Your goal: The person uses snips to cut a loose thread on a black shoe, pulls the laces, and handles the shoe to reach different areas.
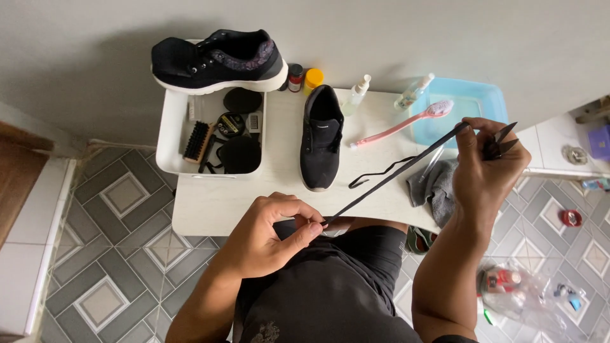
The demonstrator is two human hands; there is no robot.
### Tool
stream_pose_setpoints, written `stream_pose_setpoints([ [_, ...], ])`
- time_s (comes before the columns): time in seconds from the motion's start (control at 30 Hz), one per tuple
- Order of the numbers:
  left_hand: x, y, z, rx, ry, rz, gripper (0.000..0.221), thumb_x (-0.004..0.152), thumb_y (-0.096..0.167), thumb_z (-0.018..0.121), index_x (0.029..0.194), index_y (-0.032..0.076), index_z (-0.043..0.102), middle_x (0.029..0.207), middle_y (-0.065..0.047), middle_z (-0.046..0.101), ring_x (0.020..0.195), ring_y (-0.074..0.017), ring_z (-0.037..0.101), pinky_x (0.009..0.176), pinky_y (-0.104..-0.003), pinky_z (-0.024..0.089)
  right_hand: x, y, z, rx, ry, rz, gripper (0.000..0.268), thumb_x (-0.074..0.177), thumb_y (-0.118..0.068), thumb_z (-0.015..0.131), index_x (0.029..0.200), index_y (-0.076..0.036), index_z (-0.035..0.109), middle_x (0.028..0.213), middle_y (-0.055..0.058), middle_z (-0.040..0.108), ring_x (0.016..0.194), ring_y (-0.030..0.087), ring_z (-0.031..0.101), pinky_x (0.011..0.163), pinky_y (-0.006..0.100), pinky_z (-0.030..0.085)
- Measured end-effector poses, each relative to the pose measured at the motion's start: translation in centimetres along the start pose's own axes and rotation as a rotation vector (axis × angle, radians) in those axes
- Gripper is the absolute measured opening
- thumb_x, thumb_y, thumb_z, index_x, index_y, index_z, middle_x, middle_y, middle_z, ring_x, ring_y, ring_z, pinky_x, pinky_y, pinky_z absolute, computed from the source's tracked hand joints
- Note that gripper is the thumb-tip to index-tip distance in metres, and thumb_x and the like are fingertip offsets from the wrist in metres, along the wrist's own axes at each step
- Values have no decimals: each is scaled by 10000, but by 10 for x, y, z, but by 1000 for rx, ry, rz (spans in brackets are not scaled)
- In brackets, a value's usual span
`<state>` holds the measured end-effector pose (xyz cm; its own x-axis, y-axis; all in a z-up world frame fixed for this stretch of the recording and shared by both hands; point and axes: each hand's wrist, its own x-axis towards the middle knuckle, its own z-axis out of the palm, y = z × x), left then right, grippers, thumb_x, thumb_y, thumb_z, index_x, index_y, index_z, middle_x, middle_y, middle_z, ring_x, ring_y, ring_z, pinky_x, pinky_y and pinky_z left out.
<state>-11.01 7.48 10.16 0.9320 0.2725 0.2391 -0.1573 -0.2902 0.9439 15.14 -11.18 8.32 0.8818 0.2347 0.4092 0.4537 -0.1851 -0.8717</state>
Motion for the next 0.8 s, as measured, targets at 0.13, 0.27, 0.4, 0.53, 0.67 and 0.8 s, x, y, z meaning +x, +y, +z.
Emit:
stream_pose_setpoints([
  [0.13,7,-18,-5,-13,-7,-19,104,912,184,729,937,85,749,715,2,706,666,-94,668,721,-252,550,2,0,-6,8,70,-7,69,1074,19,684,1063,-43,714,691,-63,390,627,20,342,597,212,267],
  [0.27,3,-34,-14,-70,13,-79,174,897,153,752,1044,61,767,730,-55,693,652,-142,771,672,-230,646,2,8,-10,0,69,-44,143,1112,102,676,1101,-40,679,764,9,528,649,92,509,584,244,409],
  [0.4,-2,-42,-29,-44,20,-109,224,864,127,793,1081,75,771,767,-44,721,655,-107,734,746,-233,626,-2,2,3,-36,101,-59,99,1100,63,678,1084,-29,709,765,-15,450,688,77,449,638,262,357],
  [0.53,-1,-40,-43,-86,-10,-196,129,890,160,764,992,85,789,688,-32,696,608,-107,731,677,-225,632,-4,14,9,-24,124,-160,73,1179,74,704,1147,18,669,780,47,455,689,123,459,657,279,354],
  [0.67,-4,-32,-51,-41,7,-185,100,877,158,783,928,72,788,674,-28,703,584,-86,688,648,-218,585,-9,16,16,-48,154,-162,132,1159,136,687,1148,7,659,757,38,408,664,104,385,640,277,339],
  [0.8,-8,-27,-55,8,20,-128,101,885,187,767,900,88,780,665,13,741,654,-69,667,782,-256,556,-6,30,18,-1,147,-182,109,1158,146,631,1154,39,647,739,71,442,635,127,433,630,282,354],
])
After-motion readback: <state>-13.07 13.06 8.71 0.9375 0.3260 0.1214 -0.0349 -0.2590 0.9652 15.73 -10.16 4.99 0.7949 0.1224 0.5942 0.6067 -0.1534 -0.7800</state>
